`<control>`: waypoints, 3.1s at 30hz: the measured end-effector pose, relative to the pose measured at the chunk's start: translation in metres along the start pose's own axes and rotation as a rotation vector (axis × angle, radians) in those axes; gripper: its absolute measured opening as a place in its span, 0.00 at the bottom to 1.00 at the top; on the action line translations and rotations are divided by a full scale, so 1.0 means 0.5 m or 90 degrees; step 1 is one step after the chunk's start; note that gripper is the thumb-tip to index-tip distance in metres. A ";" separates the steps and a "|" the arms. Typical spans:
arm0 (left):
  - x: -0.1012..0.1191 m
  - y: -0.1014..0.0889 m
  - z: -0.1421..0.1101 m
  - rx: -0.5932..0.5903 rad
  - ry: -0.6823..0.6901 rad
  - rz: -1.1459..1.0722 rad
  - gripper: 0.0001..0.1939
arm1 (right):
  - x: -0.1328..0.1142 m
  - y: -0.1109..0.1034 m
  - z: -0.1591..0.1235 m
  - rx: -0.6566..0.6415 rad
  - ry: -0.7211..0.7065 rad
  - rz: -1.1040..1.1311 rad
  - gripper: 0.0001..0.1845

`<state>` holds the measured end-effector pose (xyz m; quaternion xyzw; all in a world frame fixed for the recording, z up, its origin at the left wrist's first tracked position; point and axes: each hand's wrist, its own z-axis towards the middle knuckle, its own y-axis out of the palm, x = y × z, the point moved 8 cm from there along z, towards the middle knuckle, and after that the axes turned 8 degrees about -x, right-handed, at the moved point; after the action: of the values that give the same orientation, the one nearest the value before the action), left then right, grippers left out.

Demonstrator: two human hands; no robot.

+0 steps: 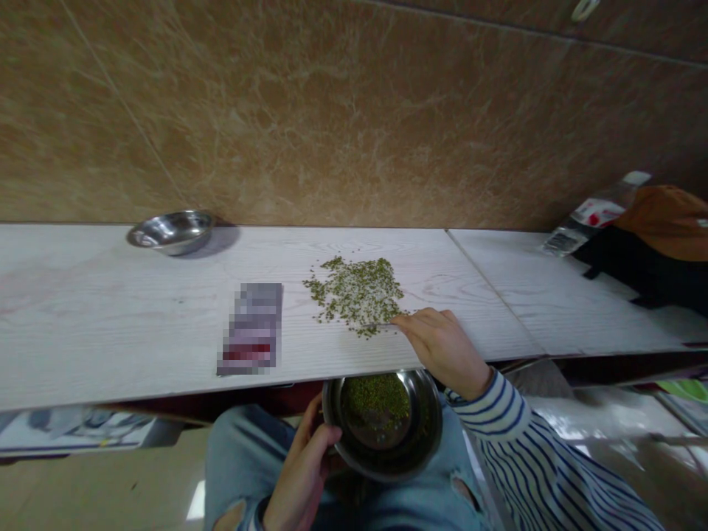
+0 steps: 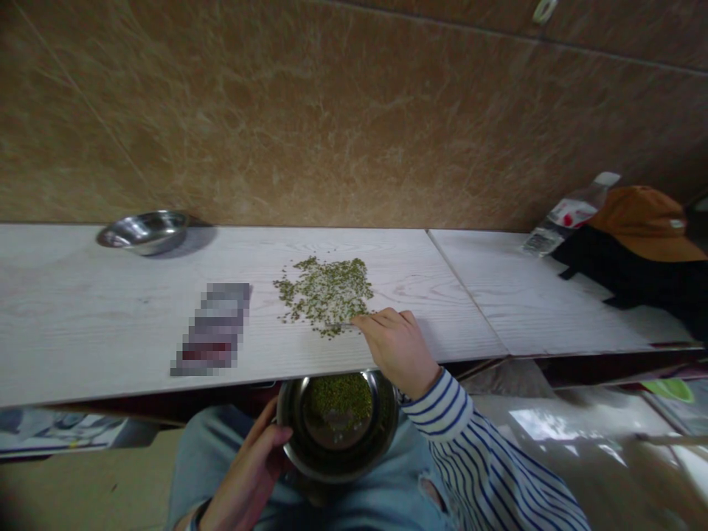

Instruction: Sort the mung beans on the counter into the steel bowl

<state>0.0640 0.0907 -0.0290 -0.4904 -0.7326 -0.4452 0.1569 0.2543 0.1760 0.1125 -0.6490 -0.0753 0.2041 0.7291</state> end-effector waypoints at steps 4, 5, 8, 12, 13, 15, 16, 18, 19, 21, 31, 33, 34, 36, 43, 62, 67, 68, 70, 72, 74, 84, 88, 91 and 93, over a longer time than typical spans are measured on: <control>0.002 0.002 -0.002 -0.009 -0.005 0.005 0.31 | -0.012 -0.002 -0.014 0.007 -0.018 0.018 0.15; 0.004 0.003 -0.003 -0.007 -0.002 0.006 0.31 | -0.013 -0.004 -0.019 0.010 -0.021 0.022 0.15; 0.007 0.004 -0.006 0.005 0.007 0.012 0.31 | -0.009 -0.010 -0.025 0.018 -0.016 0.023 0.14; 0.007 0.005 -0.008 0.007 0.009 0.011 0.30 | -0.004 -0.009 -0.022 0.022 0.004 0.016 0.14; 0.007 0.004 -0.008 0.008 0.010 0.007 0.30 | -0.007 -0.007 -0.022 0.018 0.000 0.018 0.14; 0.007 0.003 -0.007 0.007 0.008 0.001 0.31 | -0.013 -0.005 -0.027 0.012 -0.012 0.027 0.14; 0.007 0.002 -0.007 0.006 0.006 0.000 0.31 | -0.015 -0.005 -0.031 0.012 -0.017 0.032 0.14; 0.007 0.002 -0.006 0.002 0.000 -0.001 0.31 | -0.015 -0.008 -0.039 0.019 -0.020 0.041 0.13; 0.007 0.003 -0.006 0.000 -0.004 -0.001 0.31 | -0.013 -0.010 -0.042 0.026 -0.018 0.043 0.13; 0.008 0.004 -0.007 -0.002 -0.003 -0.001 0.31 | -0.004 -0.013 -0.041 0.041 -0.005 0.037 0.13; 0.015 0.008 -0.012 0.006 0.017 0.009 0.29 | 0.013 -0.006 -0.042 0.024 0.006 -0.004 0.13; 0.015 0.008 -0.011 0.008 0.014 0.011 0.30 | 0.012 -0.012 -0.053 0.021 -0.002 -0.002 0.13; 0.015 0.009 -0.010 0.008 0.013 0.011 0.30 | 0.014 -0.014 -0.056 0.022 -0.003 -0.002 0.14; 0.015 0.010 -0.010 0.007 0.011 0.012 0.29 | 0.018 -0.019 -0.059 0.030 0.003 -0.007 0.14; 0.014 0.011 -0.011 0.004 0.004 0.017 0.30 | 0.013 -0.013 -0.073 0.011 0.003 0.007 0.13; 0.010 0.006 -0.006 -0.010 0.006 0.022 0.32 | -0.003 -0.013 -0.073 0.027 0.005 0.026 0.14; 0.010 0.008 -0.007 -0.007 -0.001 0.018 0.32 | -0.005 -0.009 -0.066 0.022 0.001 0.021 0.14; 0.011 0.008 -0.008 0.000 0.004 0.018 0.32 | -0.005 -0.010 -0.066 0.023 0.003 0.022 0.14; 0.012 0.009 -0.009 0.013 0.014 0.020 0.31 | -0.005 -0.012 -0.066 0.027 0.003 0.022 0.14; 0.012 0.009 -0.009 0.021 0.020 0.020 0.31 | -0.007 -0.013 -0.066 0.025 0.000 0.022 0.15; 0.012 0.007 -0.008 0.022 0.023 0.016 0.31 | -0.008 -0.012 -0.067 0.019 -0.003 0.024 0.15; 0.008 0.004 -0.003 -0.038 0.007 0.008 0.29 | -0.008 -0.010 -0.067 0.018 -0.008 0.030 0.14; 0.010 0.008 -0.003 -0.035 0.005 0.013 0.30 | -0.014 -0.011 -0.062 0.019 -0.014 0.032 0.15; 0.010 0.007 -0.004 -0.027 0.002 0.012 0.30 | -0.022 -0.010 -0.055 0.022 -0.017 0.029 0.15; 0.009 0.005 -0.004 -0.024 0.001 0.014 0.30 | -0.025 -0.008 -0.049 0.026 -0.013 0.027 0.15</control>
<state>0.0636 0.0920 -0.0234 -0.5010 -0.7184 -0.4576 0.1532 0.2531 0.1483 0.1148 -0.6331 -0.0650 0.2276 0.7370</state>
